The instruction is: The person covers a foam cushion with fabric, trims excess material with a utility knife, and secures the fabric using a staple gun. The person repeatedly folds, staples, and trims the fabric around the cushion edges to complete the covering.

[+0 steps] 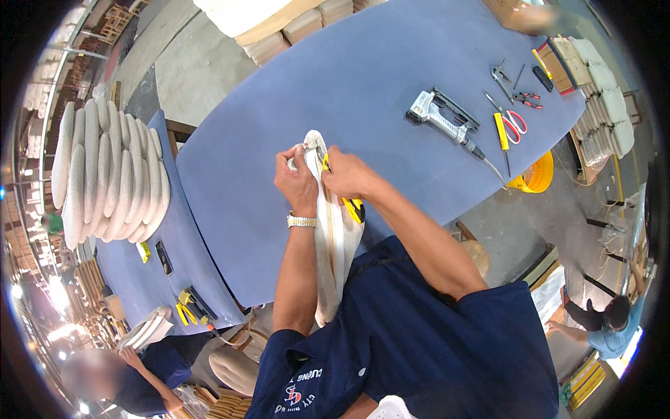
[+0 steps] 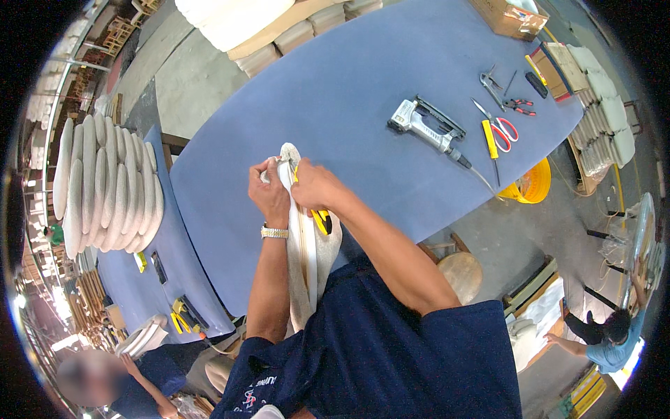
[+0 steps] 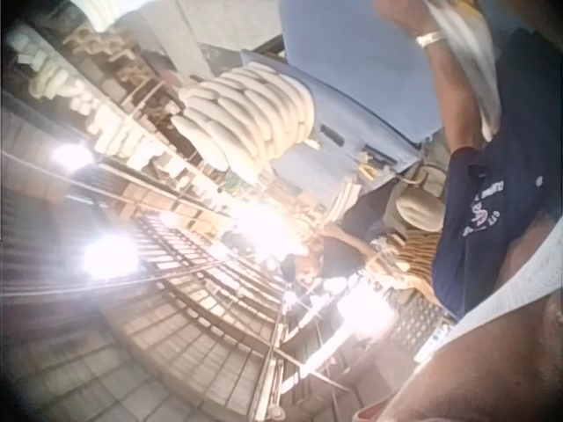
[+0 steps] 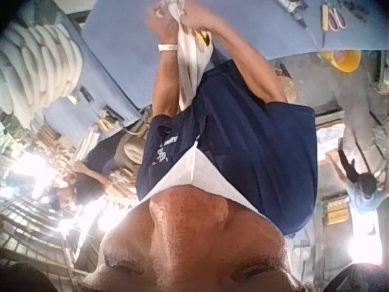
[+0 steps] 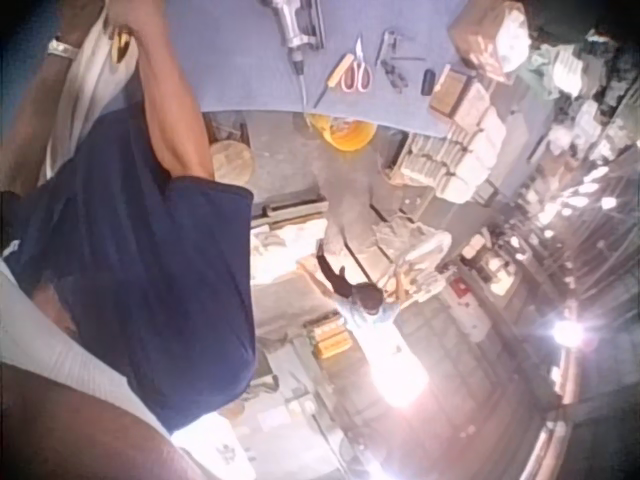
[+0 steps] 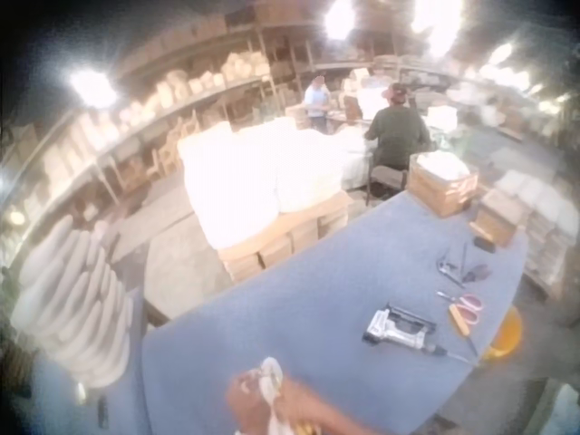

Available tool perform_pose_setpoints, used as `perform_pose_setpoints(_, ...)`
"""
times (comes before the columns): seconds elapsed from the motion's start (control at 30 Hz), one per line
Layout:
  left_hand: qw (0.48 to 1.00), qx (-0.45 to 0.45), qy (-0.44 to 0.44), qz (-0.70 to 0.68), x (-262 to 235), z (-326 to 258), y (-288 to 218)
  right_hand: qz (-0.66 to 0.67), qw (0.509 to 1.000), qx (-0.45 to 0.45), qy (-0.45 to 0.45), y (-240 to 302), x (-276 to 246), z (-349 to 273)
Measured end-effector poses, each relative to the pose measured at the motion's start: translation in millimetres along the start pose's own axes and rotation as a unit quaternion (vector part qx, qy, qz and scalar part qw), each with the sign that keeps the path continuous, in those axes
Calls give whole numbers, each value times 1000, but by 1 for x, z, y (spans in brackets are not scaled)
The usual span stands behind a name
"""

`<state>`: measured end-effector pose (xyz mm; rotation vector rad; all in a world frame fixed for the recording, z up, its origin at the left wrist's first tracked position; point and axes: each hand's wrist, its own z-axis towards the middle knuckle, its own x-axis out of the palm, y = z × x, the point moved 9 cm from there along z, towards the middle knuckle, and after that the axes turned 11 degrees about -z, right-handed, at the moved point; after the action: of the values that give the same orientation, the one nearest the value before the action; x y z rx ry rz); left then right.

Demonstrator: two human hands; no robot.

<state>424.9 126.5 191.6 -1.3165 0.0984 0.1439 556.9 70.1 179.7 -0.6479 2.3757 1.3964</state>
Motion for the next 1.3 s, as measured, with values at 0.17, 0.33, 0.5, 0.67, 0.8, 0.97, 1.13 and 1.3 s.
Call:
perform_pose_setpoints(0.17, 996, 34, 5, 78, -5, 7, -7, 39, 998, 19, 35, 0, 5, -11)
perform_pose_setpoints(0.33, 992, 14, 76, 99, -1, 27, -3, 87, 996, 25, 10, -3, 1, -13)
perform_pose_setpoints(0.5, 987, -20, 129, 94, 5, 34, -6, 96, 995, 9, -9, -6, 3, -10)
perform_pose_setpoints(0.67, 981, 37, 153, 118, 7, 29, -17, 152, 988, 14, -27, -29, 8, 0)
perform_pose_setpoints(0.8, 991, 49, 121, 34, 2, 31, -21, 97, 991, 83, -38, -85, -14, -9)
perform_pose_setpoints(0.97, 971, -92, 113, -190, 19, 32, -7, -218, 934, 6, -282, -134, -50, -10)
perform_pose_setpoints(1.13, 933, -186, 45, -304, 11, 23, 21, 55, 955, -171, -235, -24, -65, -1)
perform_pose_setpoints(1.3, 956, -147, 49, -249, 7, 31, 13, 30, 963, -169, -208, 2, -37, 29)
